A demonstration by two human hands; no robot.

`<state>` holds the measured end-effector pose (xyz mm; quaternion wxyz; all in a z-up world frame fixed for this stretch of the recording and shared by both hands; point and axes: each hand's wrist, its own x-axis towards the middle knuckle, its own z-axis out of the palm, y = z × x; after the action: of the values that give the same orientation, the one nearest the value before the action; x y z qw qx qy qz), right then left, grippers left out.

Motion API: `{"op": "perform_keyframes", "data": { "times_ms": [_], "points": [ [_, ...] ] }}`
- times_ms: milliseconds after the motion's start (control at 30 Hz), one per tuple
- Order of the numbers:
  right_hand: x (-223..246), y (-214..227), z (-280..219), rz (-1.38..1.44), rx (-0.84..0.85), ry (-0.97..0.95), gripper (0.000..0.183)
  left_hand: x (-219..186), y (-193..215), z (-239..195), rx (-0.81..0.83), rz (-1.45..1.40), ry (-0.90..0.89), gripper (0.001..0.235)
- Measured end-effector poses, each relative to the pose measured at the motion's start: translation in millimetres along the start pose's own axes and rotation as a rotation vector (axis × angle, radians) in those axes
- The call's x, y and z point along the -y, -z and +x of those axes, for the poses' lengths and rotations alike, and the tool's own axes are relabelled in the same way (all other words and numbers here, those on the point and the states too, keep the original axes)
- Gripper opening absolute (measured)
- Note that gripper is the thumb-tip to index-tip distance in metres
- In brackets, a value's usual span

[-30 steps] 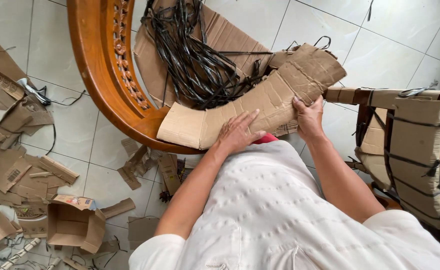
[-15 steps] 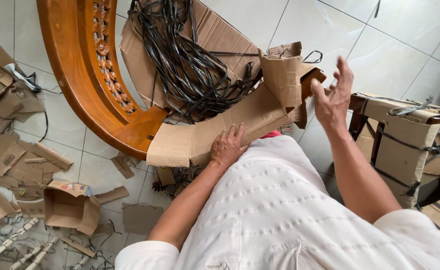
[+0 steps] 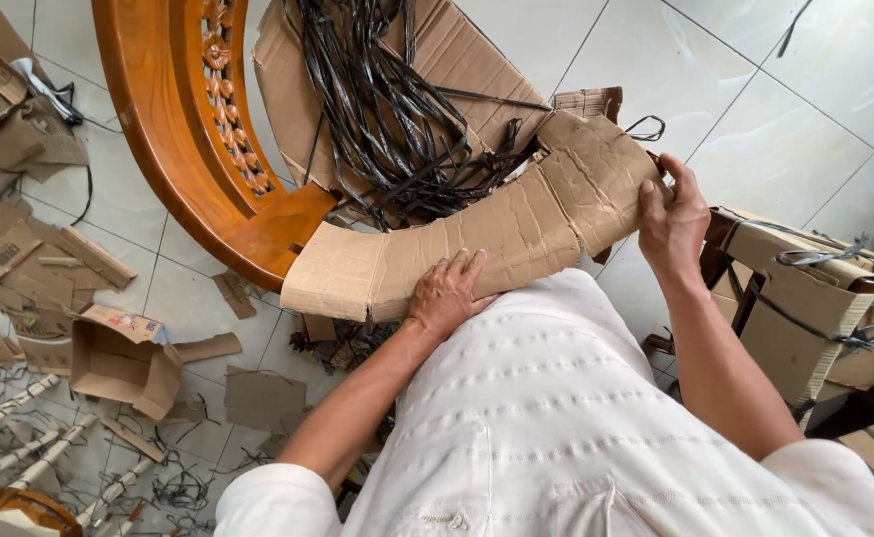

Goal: Wrapping a wooden chair frame with protective cardboard and securing it with black plastic ties.

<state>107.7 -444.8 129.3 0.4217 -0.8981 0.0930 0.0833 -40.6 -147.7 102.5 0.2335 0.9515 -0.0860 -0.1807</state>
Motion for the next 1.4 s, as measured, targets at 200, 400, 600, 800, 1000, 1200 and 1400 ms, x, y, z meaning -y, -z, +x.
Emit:
{"op": "perform_keyframes", "data": {
  "times_ms": [200, 400, 600, 800, 1000, 1200, 1400],
  "points": [
    [7.3, -5.0, -9.4, -0.001, -0.002, 0.034, 0.049, 0.9, 49.2, -8.2, 0.095, -0.233, 0.042, 0.075],
    [-16.4, -1.2, 10.0, -0.011, 0.056, -0.032, 0.042, 14.2, 22.5, 56.9, 0.431, -0.276, 0.103, 0.079],
    [-56.0, -2.4, 25.8, -0.019, 0.005, 0.145, 0.037, -9.1, 0.0, 69.1, 0.442, -0.275, 0.083, 0.098],
    [-29.7, -2.8, 24.1, -0.385, -0.099, 0.337, 0.058, -12.3, -22.9, 61.9, 0.375, -0.179, 0.089, 0.089],
    [-36.1, -36.0, 50.8, -0.671, -0.034, 0.681, 0.019, -17.5, -25.2, 59.6, 0.358, -0.175, 0.118, 0.088],
    [-69.4, -38.5, 67.0, -0.513, -0.031, 0.813, 0.015, -33.9, 40.0, 74.1, 0.61, -0.439, 0.275, 0.095],
    [-31.8, -28.4, 61.1, -0.536, -0.018, 0.868, 0.015, -28.1, 40.8, 102.8, 0.614, -0.46, 0.135, 0.112]
  ]
}}
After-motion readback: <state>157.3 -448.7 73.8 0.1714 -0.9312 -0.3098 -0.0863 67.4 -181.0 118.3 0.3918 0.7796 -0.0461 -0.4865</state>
